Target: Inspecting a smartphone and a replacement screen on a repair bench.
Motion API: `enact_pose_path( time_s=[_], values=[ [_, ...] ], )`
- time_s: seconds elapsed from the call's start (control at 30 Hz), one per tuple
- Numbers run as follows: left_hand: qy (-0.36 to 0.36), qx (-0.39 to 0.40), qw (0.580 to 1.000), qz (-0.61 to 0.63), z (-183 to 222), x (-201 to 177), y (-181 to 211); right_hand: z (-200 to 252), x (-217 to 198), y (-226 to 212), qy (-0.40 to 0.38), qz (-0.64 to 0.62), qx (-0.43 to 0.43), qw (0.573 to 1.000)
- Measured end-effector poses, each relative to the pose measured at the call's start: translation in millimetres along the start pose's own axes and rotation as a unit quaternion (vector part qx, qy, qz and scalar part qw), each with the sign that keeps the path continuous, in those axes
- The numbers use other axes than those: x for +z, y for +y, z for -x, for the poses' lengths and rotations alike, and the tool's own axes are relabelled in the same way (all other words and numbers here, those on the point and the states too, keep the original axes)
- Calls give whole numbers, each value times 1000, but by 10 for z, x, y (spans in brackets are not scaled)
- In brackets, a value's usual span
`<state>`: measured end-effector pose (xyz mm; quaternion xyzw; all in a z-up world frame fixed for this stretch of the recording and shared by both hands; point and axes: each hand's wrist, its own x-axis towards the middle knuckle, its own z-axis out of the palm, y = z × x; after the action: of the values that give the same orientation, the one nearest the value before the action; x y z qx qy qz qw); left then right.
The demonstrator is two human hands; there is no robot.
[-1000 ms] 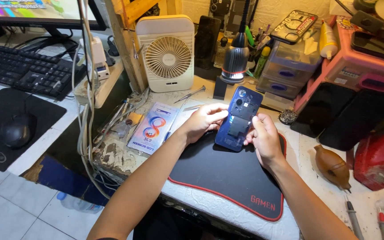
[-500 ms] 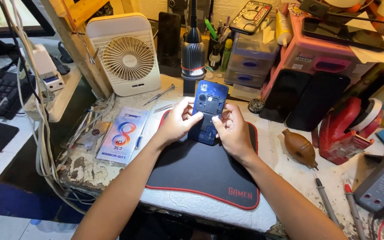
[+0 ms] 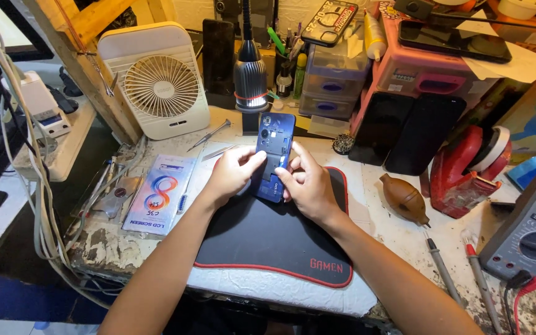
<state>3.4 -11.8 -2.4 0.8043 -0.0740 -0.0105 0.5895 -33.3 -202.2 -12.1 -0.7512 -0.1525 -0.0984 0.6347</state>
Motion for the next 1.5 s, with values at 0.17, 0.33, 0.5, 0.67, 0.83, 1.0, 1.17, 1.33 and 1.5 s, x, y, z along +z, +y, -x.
enact_pose_path(
  time_s=[0.17, 0.33, 0.5, 0.67, 0.83, 1.0, 1.17, 1.33, 1.5],
  values=[
    [-48, 16, 998, 45, 68, 50, 207, 8, 57, 177, 17, 39, -39, 998],
    [-114, 6, 990, 88, 197, 52, 343, 38, 103, 271, 51, 196, -168, 965],
    [-147, 72, 973, 164, 283, 9, 474, 53, 97, 67, 14, 270, -194, 943],
    [-153, -36, 910, 382, 139, 91, 102, 95, 89, -39, 30, 294, -146, 944],
    [-185, -38, 880, 435, 44, 70, -63, 37, 9, -48, 43, 237, -45, 970],
    [-221, -102, 879, 411, 96, 45, -46, -18, -81, 48, 15, 238, 41, 970],
    [-184, -176, 874, 413, 4, 28, -172, -26, -79, 140, 11, 272, 37, 962],
    [-134, -184, 893, 388, 11, -6, -13, 45, -52, 43, 13, 325, 23, 945],
    [-67, -161, 905, 389, -35, -9, 78, 21, -100, -47, -8, 306, -6, 952]
  ],
)
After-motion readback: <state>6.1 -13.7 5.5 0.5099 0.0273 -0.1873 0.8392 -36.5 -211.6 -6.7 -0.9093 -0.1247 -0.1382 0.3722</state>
